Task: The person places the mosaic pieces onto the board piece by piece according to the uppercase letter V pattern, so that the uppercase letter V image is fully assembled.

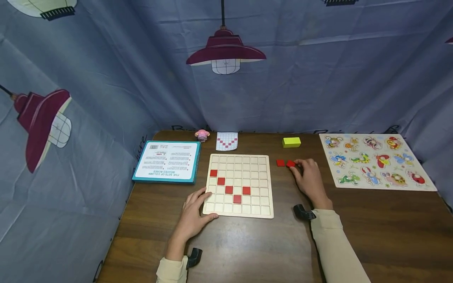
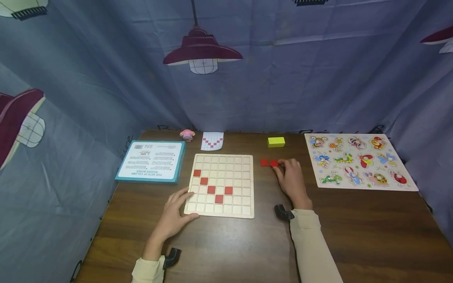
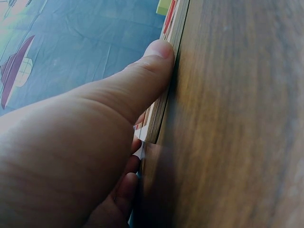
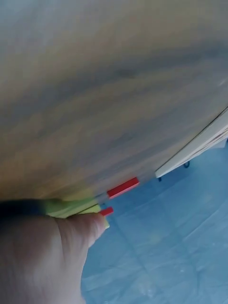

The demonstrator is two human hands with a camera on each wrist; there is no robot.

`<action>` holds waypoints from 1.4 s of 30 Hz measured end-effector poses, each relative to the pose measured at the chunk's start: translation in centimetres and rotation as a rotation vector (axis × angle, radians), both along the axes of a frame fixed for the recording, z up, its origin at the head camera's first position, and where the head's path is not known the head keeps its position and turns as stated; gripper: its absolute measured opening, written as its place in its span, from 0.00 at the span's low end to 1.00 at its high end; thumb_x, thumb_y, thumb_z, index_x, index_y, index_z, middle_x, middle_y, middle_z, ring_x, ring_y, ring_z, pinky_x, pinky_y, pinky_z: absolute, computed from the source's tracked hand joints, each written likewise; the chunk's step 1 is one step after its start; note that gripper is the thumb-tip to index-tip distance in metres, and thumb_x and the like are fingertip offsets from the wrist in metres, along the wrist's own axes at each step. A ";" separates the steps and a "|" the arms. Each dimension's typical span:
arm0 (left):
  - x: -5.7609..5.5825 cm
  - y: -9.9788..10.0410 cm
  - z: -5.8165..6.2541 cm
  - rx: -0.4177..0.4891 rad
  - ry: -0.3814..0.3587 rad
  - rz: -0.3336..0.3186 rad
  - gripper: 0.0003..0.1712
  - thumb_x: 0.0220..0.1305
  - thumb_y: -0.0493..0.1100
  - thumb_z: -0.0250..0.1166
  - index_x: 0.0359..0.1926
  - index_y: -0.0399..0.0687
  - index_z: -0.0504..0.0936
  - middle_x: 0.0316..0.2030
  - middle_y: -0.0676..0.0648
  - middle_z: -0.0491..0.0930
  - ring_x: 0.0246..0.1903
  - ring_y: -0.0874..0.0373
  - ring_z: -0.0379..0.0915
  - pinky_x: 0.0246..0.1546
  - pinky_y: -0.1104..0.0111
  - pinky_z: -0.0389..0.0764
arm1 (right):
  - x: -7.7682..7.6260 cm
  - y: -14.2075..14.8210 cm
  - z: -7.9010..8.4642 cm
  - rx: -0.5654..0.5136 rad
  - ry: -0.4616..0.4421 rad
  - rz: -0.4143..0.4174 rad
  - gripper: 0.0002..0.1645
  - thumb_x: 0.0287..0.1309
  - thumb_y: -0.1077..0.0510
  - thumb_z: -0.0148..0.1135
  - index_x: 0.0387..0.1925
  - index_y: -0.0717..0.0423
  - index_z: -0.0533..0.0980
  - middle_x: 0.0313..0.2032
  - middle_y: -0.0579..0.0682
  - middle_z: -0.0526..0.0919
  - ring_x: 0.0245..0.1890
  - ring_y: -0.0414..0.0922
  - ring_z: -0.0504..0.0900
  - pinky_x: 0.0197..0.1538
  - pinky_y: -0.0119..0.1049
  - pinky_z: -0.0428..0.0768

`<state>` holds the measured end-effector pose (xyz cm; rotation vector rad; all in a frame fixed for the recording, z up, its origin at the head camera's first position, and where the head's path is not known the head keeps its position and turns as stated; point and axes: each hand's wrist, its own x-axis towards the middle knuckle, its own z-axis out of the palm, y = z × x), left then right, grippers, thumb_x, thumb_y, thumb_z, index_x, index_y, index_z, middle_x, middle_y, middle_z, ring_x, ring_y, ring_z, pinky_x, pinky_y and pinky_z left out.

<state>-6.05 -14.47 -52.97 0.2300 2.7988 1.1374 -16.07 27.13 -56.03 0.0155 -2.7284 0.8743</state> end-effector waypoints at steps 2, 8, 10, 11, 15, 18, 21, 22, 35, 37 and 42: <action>0.1 0.0 0.0 0.001 -0.005 -0.001 0.44 0.51 0.56 0.80 0.69 0.54 0.75 0.75 0.49 0.64 0.74 0.45 0.56 0.70 0.40 0.60 | 0.5 -0.3 0.0 -0.021 0.016 -0.005 0.18 0.67 0.58 0.67 0.50 0.69 0.79 0.42 0.63 0.76 0.45 0.60 0.71 0.49 0.54 0.69; 0.0 -0.1 0.1 0.001 0.004 0.001 0.44 0.51 0.55 0.80 0.69 0.54 0.75 0.75 0.48 0.65 0.74 0.45 0.56 0.71 0.41 0.59 | 1.9 -1.7 0.4 -0.051 0.041 0.007 0.17 0.66 0.58 0.68 0.50 0.67 0.79 0.43 0.62 0.75 0.45 0.58 0.71 0.47 0.50 0.68; 0.0 -0.1 0.2 0.002 0.001 0.000 0.44 0.51 0.55 0.80 0.69 0.54 0.75 0.75 0.48 0.65 0.74 0.45 0.56 0.71 0.41 0.59 | 2.2 -2.3 0.6 -0.057 0.038 0.018 0.17 0.65 0.59 0.68 0.50 0.67 0.79 0.43 0.62 0.76 0.46 0.57 0.71 0.47 0.50 0.69; 0.0 -0.1 0.2 0.002 0.000 -0.002 0.44 0.51 0.55 0.80 0.69 0.54 0.75 0.75 0.48 0.65 0.74 0.45 0.56 0.71 0.41 0.59 | 2.4 -2.6 0.6 -0.061 0.039 0.026 0.17 0.65 0.59 0.69 0.50 0.67 0.79 0.43 0.62 0.76 0.46 0.57 0.71 0.47 0.50 0.69; 0.0 -0.1 0.2 -0.002 0.005 -0.006 0.44 0.51 0.55 0.80 0.68 0.53 0.76 0.75 0.48 0.65 0.74 0.45 0.56 0.71 0.41 0.60 | 3.0 -4.2 0.7 -0.075 0.053 0.076 0.17 0.62 0.59 0.71 0.49 0.65 0.80 0.42 0.59 0.77 0.46 0.54 0.72 0.48 0.49 0.70; 0.1 -0.1 0.1 -0.003 0.007 -0.007 0.44 0.51 0.55 0.80 0.68 0.53 0.76 0.75 0.48 0.65 0.74 0.45 0.56 0.70 0.41 0.60 | 3.4 -5.9 0.9 -0.077 0.054 0.136 0.17 0.61 0.58 0.72 0.48 0.63 0.81 0.41 0.57 0.77 0.45 0.52 0.72 0.47 0.48 0.71; 0.1 -0.1 0.2 0.001 0.000 -0.005 0.44 0.51 0.55 0.81 0.68 0.53 0.76 0.75 0.48 0.65 0.74 0.45 0.56 0.71 0.41 0.60 | 3.8 -7.6 1.1 -0.082 0.049 0.207 0.17 0.60 0.58 0.73 0.48 0.61 0.82 0.40 0.55 0.78 0.43 0.50 0.73 0.45 0.45 0.72; 0.1 -0.1 0.2 0.000 -0.002 -0.005 0.44 0.51 0.55 0.81 0.68 0.53 0.76 0.75 0.48 0.65 0.74 0.45 0.56 0.71 0.41 0.60 | 3.9 -8.1 1.1 -0.081 0.041 0.226 0.17 0.60 0.57 0.73 0.48 0.61 0.82 0.39 0.54 0.78 0.42 0.49 0.72 0.45 0.44 0.71; 0.0 0.0 0.2 -0.004 -0.003 -0.002 0.44 0.51 0.55 0.80 0.69 0.53 0.75 0.75 0.48 0.65 0.74 0.45 0.56 0.71 0.41 0.59 | 4.2 -10.3 1.3 -0.039 -0.023 0.266 0.19 0.61 0.55 0.73 0.51 0.59 0.83 0.39 0.50 0.78 0.43 0.46 0.72 0.45 0.41 0.73; 0.0 0.0 0.2 -0.006 -0.006 -0.002 0.44 0.51 0.55 0.80 0.69 0.53 0.75 0.75 0.48 0.65 0.74 0.45 0.56 0.71 0.41 0.59 | 4.1 -10.3 1.3 -0.042 -0.019 0.267 0.18 0.61 0.55 0.73 0.50 0.59 0.83 0.38 0.50 0.79 0.43 0.47 0.72 0.45 0.41 0.72; 0.0 0.0 0.2 -0.010 -0.012 -0.004 0.44 0.51 0.56 0.80 0.69 0.54 0.75 0.75 0.48 0.64 0.74 0.45 0.55 0.71 0.41 0.59 | 4.1 -10.5 1.4 -0.036 -0.035 0.253 0.19 0.60 0.55 0.74 0.50 0.57 0.84 0.40 0.50 0.80 0.43 0.46 0.72 0.44 0.41 0.72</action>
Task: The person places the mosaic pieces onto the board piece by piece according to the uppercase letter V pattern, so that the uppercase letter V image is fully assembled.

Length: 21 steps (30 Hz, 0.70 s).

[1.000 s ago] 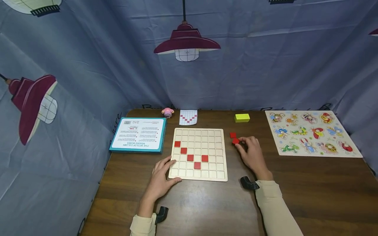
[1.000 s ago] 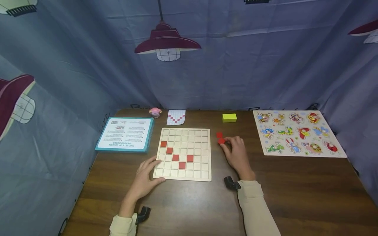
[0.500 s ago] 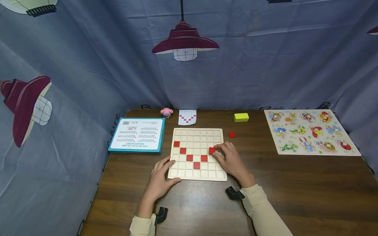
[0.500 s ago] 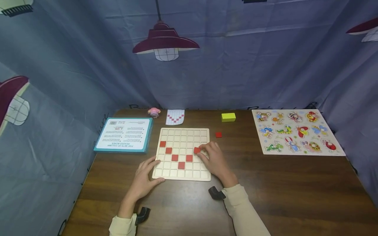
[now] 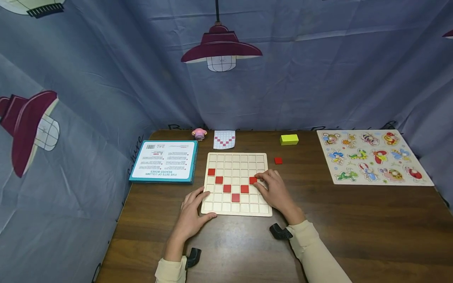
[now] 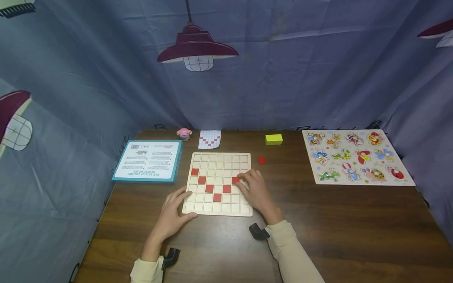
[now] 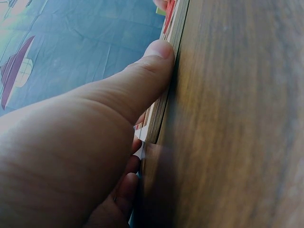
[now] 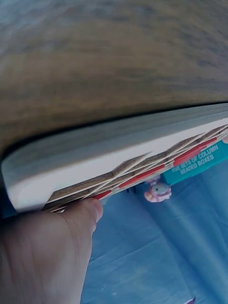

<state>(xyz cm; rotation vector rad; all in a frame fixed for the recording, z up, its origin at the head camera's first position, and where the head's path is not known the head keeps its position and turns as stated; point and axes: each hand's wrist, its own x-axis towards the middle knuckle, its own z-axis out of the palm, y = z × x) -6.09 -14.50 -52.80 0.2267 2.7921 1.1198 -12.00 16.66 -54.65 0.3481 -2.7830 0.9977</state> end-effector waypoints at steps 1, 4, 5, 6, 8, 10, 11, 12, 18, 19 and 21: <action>0.0 0.0 0.0 0.000 0.003 -0.001 0.44 0.51 0.56 0.80 0.69 0.54 0.75 0.75 0.48 0.64 0.74 0.45 0.55 0.71 0.41 0.59 | 0.0 0.0 0.0 0.005 -0.004 -0.003 0.19 0.60 0.55 0.74 0.51 0.57 0.84 0.40 0.50 0.80 0.43 0.46 0.72 0.44 0.41 0.72; 0.0 0.0 -0.1 0.004 0.003 0.000 0.44 0.51 0.55 0.80 0.69 0.53 0.75 0.75 0.48 0.64 0.74 0.46 0.55 0.71 0.41 0.59 | 0.0 -0.1 0.1 0.006 -0.014 -0.010 0.19 0.59 0.55 0.74 0.51 0.57 0.84 0.41 0.50 0.81 0.43 0.46 0.72 0.44 0.41 0.72; 0.0 0.0 -0.1 0.007 0.004 0.000 0.44 0.51 0.55 0.80 0.69 0.53 0.75 0.75 0.48 0.64 0.74 0.46 0.55 0.71 0.40 0.59 | 0.0 -0.1 0.2 0.005 -0.016 -0.013 0.19 0.59 0.55 0.74 0.51 0.57 0.84 0.40 0.50 0.81 0.42 0.46 0.72 0.44 0.41 0.72; 0.0 0.0 -0.1 0.008 0.004 0.000 0.44 0.51 0.55 0.80 0.69 0.53 0.75 0.75 0.48 0.65 0.74 0.46 0.55 0.71 0.40 0.59 | 0.0 -0.1 0.2 0.003 -0.017 -0.015 0.18 0.59 0.55 0.74 0.51 0.57 0.85 0.40 0.50 0.81 0.42 0.46 0.72 0.43 0.40 0.72; 0.0 -0.1 -0.1 0.009 0.004 -0.001 0.44 0.51 0.55 0.80 0.69 0.53 0.75 0.75 0.48 0.65 0.74 0.45 0.55 0.72 0.41 0.58 | 0.0 -0.1 0.3 -0.003 -0.021 -0.018 0.18 0.59 0.55 0.74 0.50 0.57 0.85 0.40 0.49 0.82 0.41 0.45 0.71 0.42 0.39 0.71; 0.0 -0.1 -0.1 0.006 0.008 -0.003 0.44 0.51 0.55 0.80 0.69 0.54 0.75 0.75 0.48 0.65 0.74 0.45 0.56 0.72 0.41 0.58 | 0.0 -0.1 0.4 -0.007 -0.025 -0.017 0.19 0.59 0.54 0.75 0.50 0.56 0.86 0.39 0.49 0.82 0.39 0.44 0.71 0.41 0.38 0.70; 0.0 -0.1 -0.1 0.005 0.013 -0.004 0.44 0.51 0.55 0.80 0.69 0.54 0.75 0.75 0.48 0.65 0.74 0.45 0.56 0.72 0.41 0.58 | 0.0 0.0 0.4 -0.008 -0.024 -0.010 0.19 0.59 0.54 0.75 0.50 0.57 0.86 0.38 0.49 0.82 0.39 0.44 0.71 0.40 0.38 0.70; 0.0 -0.1 -0.1 0.003 0.014 -0.004 0.44 0.51 0.55 0.80 0.69 0.54 0.75 0.75 0.48 0.65 0.74 0.45 0.56 0.72 0.41 0.58 | 0.0 0.1 0.4 -0.009 -0.024 -0.003 0.20 0.58 0.54 0.75 0.51 0.57 0.86 0.38 0.49 0.82 0.38 0.44 0.71 0.39 0.37 0.69; -0.1 -0.1 -0.1 0.000 0.033 -0.006 0.44 0.51 0.55 0.80 0.68 0.54 0.76 0.74 0.47 0.66 0.74 0.44 0.56 0.71 0.40 0.59 | -0.5 1.8 0.5 -0.028 -0.005 0.034 0.25 0.55 0.53 0.77 0.54 0.58 0.84 0.40 0.52 0.83 0.39 0.46 0.74 0.42 0.41 0.72; -0.1 -0.1 -0.2 -0.001 0.037 -0.007 0.44 0.51 0.55 0.80 0.68 0.54 0.76 0.74 0.47 0.66 0.74 0.44 0.56 0.71 0.40 0.59 | -0.7 2.4 0.6 -0.034 -0.002 0.027 0.25 0.55 0.53 0.77 0.54 0.57 0.84 0.41 0.52 0.83 0.40 0.47 0.74 0.43 0.43 0.73; 0.0 0.0 -0.2 0.001 0.049 -0.012 0.44 0.51 0.55 0.80 0.68 0.53 0.76 0.74 0.46 0.66 0.73 0.43 0.57 0.70 0.39 0.60 | -1.2 3.6 0.5 -0.044 -0.008 -0.001 0.26 0.56 0.54 0.76 0.55 0.57 0.83 0.43 0.53 0.83 0.42 0.49 0.75 0.46 0.46 0.74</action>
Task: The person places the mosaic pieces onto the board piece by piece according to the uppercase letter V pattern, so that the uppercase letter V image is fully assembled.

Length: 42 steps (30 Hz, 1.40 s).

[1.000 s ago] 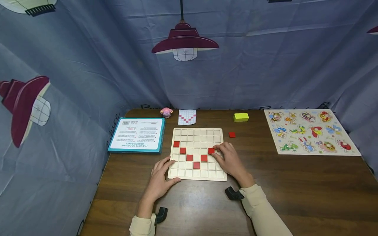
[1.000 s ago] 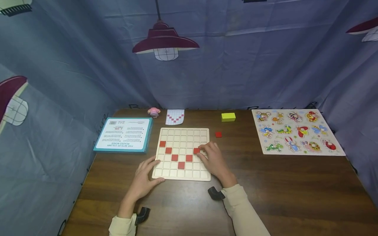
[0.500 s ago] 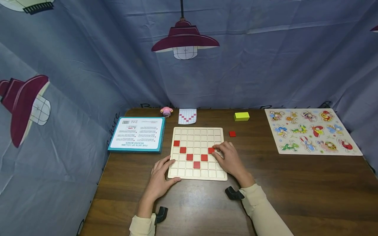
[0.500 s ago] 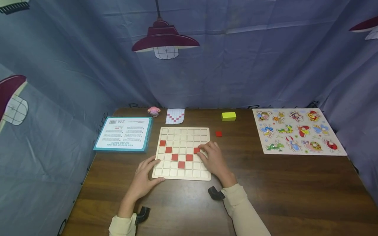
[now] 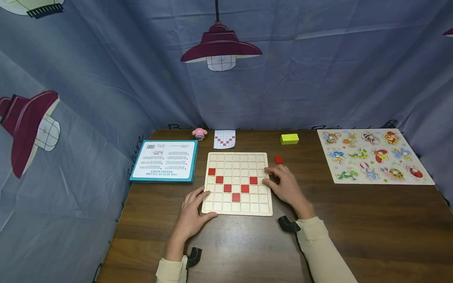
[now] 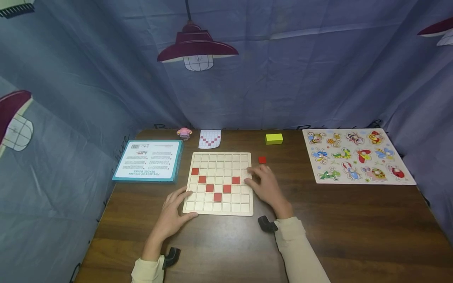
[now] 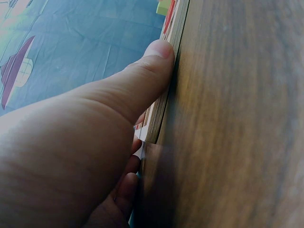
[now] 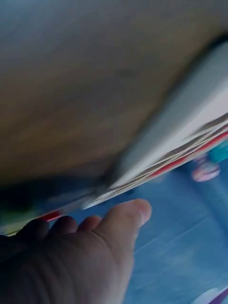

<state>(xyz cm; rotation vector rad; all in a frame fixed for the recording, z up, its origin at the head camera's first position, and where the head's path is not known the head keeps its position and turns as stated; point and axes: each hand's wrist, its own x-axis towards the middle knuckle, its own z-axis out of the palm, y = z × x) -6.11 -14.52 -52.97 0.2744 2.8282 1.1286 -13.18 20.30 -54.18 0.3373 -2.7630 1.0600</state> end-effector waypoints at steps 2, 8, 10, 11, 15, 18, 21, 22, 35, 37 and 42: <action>0.0 0.0 0.0 0.003 0.005 -0.001 0.43 0.51 0.55 0.80 0.68 0.53 0.76 0.74 0.46 0.66 0.73 0.42 0.57 0.70 0.39 0.60 | -0.7 1.5 -0.2 -0.006 -0.002 -0.033 0.27 0.56 0.54 0.76 0.56 0.57 0.82 0.46 0.55 0.83 0.47 0.52 0.76 0.52 0.50 0.74; -0.1 0.0 -0.1 0.014 -0.028 0.010 0.43 0.51 0.55 0.80 0.68 0.54 0.76 0.75 0.47 0.65 0.74 0.44 0.56 0.72 0.40 0.58 | -3.1 5.5 -1.0 0.012 -0.027 -0.067 0.34 0.57 0.52 0.76 0.62 0.61 0.77 0.54 0.62 0.81 0.58 0.61 0.73 0.64 0.59 0.69; -0.1 0.0 -0.1 0.014 -0.030 0.011 0.43 0.51 0.55 0.80 0.68 0.54 0.76 0.75 0.48 0.65 0.74 0.45 0.56 0.72 0.40 0.57 | -3.8 6.1 -1.0 0.025 -0.033 -0.054 0.35 0.57 0.53 0.76 0.63 0.62 0.76 0.55 0.63 0.80 0.59 0.62 0.72 0.65 0.60 0.68; -0.1 0.0 -0.1 0.014 -0.029 0.011 0.43 0.51 0.55 0.80 0.68 0.54 0.76 0.75 0.48 0.65 0.74 0.44 0.56 0.72 0.40 0.57 | -4.0 6.3 -1.0 0.032 -0.037 -0.045 0.35 0.57 0.53 0.76 0.63 0.62 0.76 0.55 0.63 0.80 0.59 0.62 0.71 0.65 0.60 0.68; 0.0 0.2 -0.2 0.013 -0.007 0.001 0.43 0.51 0.56 0.80 0.68 0.53 0.76 0.74 0.46 0.66 0.74 0.43 0.57 0.70 0.38 0.58 | -4.8 6.8 -0.7 0.051 -0.064 -0.018 0.35 0.57 0.54 0.76 0.63 0.62 0.76 0.56 0.64 0.79 0.60 0.63 0.70 0.65 0.60 0.68; 0.1 0.2 -0.2 0.012 0.000 -0.003 0.43 0.52 0.56 0.80 0.68 0.53 0.76 0.74 0.45 0.66 0.73 0.42 0.57 0.69 0.38 0.60 | -5.2 7.0 -0.4 0.068 -0.098 -0.008 0.34 0.59 0.53 0.75 0.64 0.62 0.76 0.56 0.64 0.79 0.60 0.63 0.70 0.65 0.61 0.68; 0.2 0.2 -0.2 0.011 -0.015 0.005 0.44 0.51 0.56 0.80 0.68 0.53 0.76 0.74 0.46 0.66 0.74 0.43 0.56 0.70 0.39 0.59 | -5.4 7.0 -0.3 0.087 -0.125 0.003 0.33 0.61 0.52 0.73 0.64 0.61 0.76 0.55 0.64 0.79 0.60 0.62 0.70 0.64 0.61 0.68; 0.2 0.2 -0.2 0.006 -0.013 0.005 0.43 0.51 0.56 0.80 0.68 0.53 0.76 0.74 0.46 0.66 0.73 0.42 0.56 0.69 0.38 0.60 | -5.5 7.0 -0.3 0.095 -0.128 0.003 0.33 0.61 0.51 0.73 0.63 0.61 0.77 0.55 0.63 0.79 0.59 0.62 0.70 0.64 0.60 0.69; 0.1 0.0 0.2 0.012 -0.025 0.008 0.43 0.52 0.55 0.80 0.68 0.54 0.76 0.74 0.47 0.65 0.74 0.43 0.56 0.70 0.39 0.59 | -5.4 6.3 -1.5 0.159 -0.004 -0.012 0.19 0.66 0.54 0.68 0.50 0.65 0.81 0.44 0.61 0.80 0.47 0.58 0.72 0.52 0.55 0.72; 0.1 0.0 0.2 0.013 -0.032 0.010 0.44 0.52 0.55 0.80 0.69 0.54 0.76 0.75 0.47 0.65 0.74 0.44 0.56 0.71 0.39 0.58 | -5.3 6.1 -1.6 0.170 0.002 -0.018 0.19 0.67 0.54 0.67 0.50 0.65 0.81 0.44 0.61 0.79 0.47 0.58 0.71 0.52 0.55 0.72; 0.0 -0.1 0.1 0.007 -0.046 0.013 0.44 0.52 0.55 0.80 0.69 0.54 0.75 0.75 0.48 0.65 0.75 0.45 0.55 0.72 0.40 0.58 | -4.4 5.2 -1.7 0.146 0.020 -0.028 0.18 0.66 0.55 0.68 0.50 0.64 0.80 0.43 0.60 0.79 0.47 0.58 0.72 0.53 0.55 0.70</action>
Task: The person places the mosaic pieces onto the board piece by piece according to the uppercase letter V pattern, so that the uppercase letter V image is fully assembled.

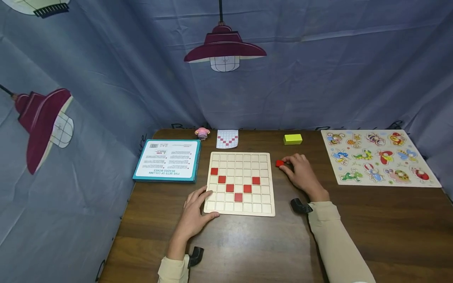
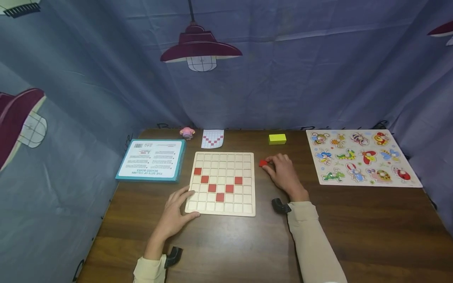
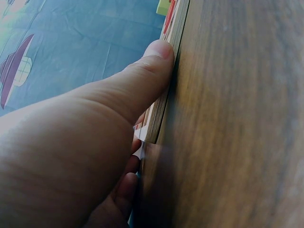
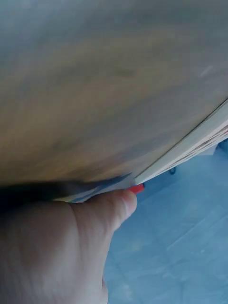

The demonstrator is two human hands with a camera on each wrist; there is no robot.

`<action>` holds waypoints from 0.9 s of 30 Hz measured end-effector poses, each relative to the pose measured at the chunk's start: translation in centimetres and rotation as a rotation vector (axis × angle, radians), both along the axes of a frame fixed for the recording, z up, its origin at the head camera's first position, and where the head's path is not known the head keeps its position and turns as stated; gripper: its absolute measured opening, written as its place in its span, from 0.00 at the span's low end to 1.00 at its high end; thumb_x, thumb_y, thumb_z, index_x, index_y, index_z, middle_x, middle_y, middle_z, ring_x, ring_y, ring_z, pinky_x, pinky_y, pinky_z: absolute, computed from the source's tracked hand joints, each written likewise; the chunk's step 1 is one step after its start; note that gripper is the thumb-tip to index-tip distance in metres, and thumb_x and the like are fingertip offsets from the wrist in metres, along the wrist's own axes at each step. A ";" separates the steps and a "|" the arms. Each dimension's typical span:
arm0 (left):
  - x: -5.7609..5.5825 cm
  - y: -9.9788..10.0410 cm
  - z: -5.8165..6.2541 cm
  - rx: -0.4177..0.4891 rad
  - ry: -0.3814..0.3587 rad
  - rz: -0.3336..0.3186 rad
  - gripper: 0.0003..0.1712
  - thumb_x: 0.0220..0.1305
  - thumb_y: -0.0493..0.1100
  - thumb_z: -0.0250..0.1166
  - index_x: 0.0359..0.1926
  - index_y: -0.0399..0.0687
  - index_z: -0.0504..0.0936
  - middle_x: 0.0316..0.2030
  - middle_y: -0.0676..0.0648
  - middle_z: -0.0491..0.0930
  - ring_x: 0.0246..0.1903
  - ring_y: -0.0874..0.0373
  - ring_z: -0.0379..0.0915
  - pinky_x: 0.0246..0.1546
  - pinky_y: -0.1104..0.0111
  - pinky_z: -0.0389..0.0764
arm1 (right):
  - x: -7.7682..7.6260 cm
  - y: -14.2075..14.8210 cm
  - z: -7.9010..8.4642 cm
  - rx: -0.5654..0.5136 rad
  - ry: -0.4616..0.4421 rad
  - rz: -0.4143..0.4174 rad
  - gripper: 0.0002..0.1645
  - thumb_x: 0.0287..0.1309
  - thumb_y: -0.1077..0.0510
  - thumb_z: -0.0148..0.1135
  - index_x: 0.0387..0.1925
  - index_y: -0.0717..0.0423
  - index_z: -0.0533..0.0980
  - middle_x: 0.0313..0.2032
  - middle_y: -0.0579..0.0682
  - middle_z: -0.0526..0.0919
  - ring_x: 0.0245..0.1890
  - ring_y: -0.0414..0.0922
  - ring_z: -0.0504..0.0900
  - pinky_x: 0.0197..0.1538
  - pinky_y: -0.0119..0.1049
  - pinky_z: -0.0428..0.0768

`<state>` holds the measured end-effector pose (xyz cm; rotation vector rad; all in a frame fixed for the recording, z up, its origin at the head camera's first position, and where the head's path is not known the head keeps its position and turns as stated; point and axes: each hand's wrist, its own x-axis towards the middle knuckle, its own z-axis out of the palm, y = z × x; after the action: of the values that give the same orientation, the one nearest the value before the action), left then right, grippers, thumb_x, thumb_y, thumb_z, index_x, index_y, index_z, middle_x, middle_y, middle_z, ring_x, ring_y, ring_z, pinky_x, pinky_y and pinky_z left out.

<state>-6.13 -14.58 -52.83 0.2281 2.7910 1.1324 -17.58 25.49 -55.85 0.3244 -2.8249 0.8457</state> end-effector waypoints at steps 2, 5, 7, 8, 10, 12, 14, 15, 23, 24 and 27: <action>0.0 0.0 -0.1 -0.003 0.003 -0.001 0.44 0.52 0.55 0.80 0.69 0.54 0.75 0.75 0.48 0.65 0.75 0.45 0.55 0.72 0.40 0.58 | 0.6 -0.6 0.1 -0.027 0.008 0.005 0.18 0.65 0.55 0.69 0.49 0.64 0.80 0.42 0.60 0.79 0.46 0.57 0.72 0.52 0.54 0.71; -0.1 0.0 -0.1 -0.002 0.004 0.000 0.44 0.52 0.55 0.80 0.69 0.54 0.75 0.75 0.48 0.65 0.75 0.45 0.55 0.72 0.40 0.57 | 1.5 -1.9 0.4 -0.061 0.002 0.022 0.18 0.64 0.56 0.70 0.49 0.63 0.81 0.42 0.58 0.79 0.45 0.54 0.71 0.49 0.50 0.71; 0.0 0.0 -0.1 0.001 0.006 -0.001 0.43 0.52 0.55 0.80 0.69 0.54 0.75 0.75 0.48 0.65 0.75 0.45 0.55 0.72 0.40 0.58 | 1.9 -2.7 0.7 -0.071 -0.015 0.037 0.18 0.64 0.55 0.70 0.50 0.62 0.81 0.43 0.57 0.79 0.45 0.52 0.71 0.49 0.48 0.72; 0.0 -0.1 -0.2 0.001 0.007 -0.001 0.43 0.52 0.55 0.80 0.69 0.54 0.75 0.75 0.48 0.65 0.75 0.45 0.55 0.72 0.40 0.58 | 2.1 -3.1 0.8 -0.071 -0.021 0.047 0.19 0.64 0.54 0.70 0.51 0.62 0.81 0.43 0.57 0.80 0.45 0.52 0.71 0.49 0.49 0.72; 0.0 -0.1 -0.2 0.000 0.009 -0.001 0.43 0.52 0.55 0.80 0.69 0.54 0.75 0.75 0.48 0.65 0.75 0.45 0.55 0.72 0.40 0.58 | 2.4 -3.8 1.0 -0.062 -0.043 0.059 0.20 0.64 0.53 0.70 0.52 0.61 0.81 0.45 0.56 0.80 0.46 0.51 0.71 0.49 0.48 0.73; 0.0 -0.1 -0.3 -0.002 0.014 -0.002 0.43 0.52 0.55 0.80 0.69 0.54 0.75 0.75 0.48 0.65 0.75 0.45 0.55 0.71 0.41 0.59 | 2.5 -4.4 1.1 -0.050 -0.058 0.064 0.21 0.64 0.52 0.70 0.53 0.61 0.81 0.46 0.56 0.80 0.47 0.51 0.71 0.50 0.48 0.73; 0.0 -0.1 -0.3 -0.003 0.027 -0.006 0.43 0.52 0.54 0.80 0.69 0.54 0.76 0.75 0.47 0.65 0.74 0.44 0.56 0.70 0.40 0.59 | 2.6 -4.8 1.1 -0.042 -0.067 0.063 0.21 0.64 0.52 0.70 0.53 0.60 0.81 0.46 0.55 0.80 0.47 0.51 0.71 0.51 0.48 0.74; 0.0 0.0 -0.2 -0.003 0.029 -0.006 0.43 0.52 0.54 0.80 0.69 0.53 0.76 0.75 0.47 0.65 0.74 0.44 0.56 0.70 0.40 0.60 | 2.6 -4.9 1.1 -0.039 -0.072 0.059 0.21 0.64 0.51 0.70 0.53 0.60 0.81 0.46 0.55 0.80 0.47 0.50 0.71 0.51 0.47 0.74; 0.0 -0.1 -0.3 -0.002 0.047 -0.010 0.43 0.52 0.54 0.80 0.68 0.52 0.76 0.74 0.45 0.66 0.73 0.42 0.57 0.69 0.38 0.60 | 2.5 -5.4 1.1 -0.029 -0.065 0.035 0.20 0.63 0.51 0.71 0.52 0.58 0.82 0.45 0.54 0.81 0.46 0.50 0.72 0.49 0.46 0.74; 0.0 -0.1 -0.3 -0.004 0.047 -0.010 0.43 0.52 0.54 0.80 0.68 0.52 0.76 0.74 0.46 0.66 0.73 0.42 0.57 0.69 0.38 0.60 | 2.5 -5.5 1.1 -0.028 -0.065 0.034 0.20 0.63 0.51 0.71 0.51 0.58 0.83 0.45 0.54 0.81 0.46 0.50 0.73 0.49 0.46 0.74; 0.0 0.0 -0.2 -0.002 0.032 -0.004 0.43 0.51 0.54 0.80 0.68 0.53 0.76 0.74 0.46 0.65 0.74 0.43 0.56 0.70 0.39 0.60 | 2.6 -5.6 1.1 -0.025 -0.062 0.032 0.19 0.62 0.51 0.71 0.51 0.57 0.84 0.45 0.54 0.82 0.46 0.50 0.74 0.50 0.47 0.75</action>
<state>-6.13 -14.62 -53.05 0.2538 2.8182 1.1354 -15.02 19.87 -54.79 0.3460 -2.8704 0.9121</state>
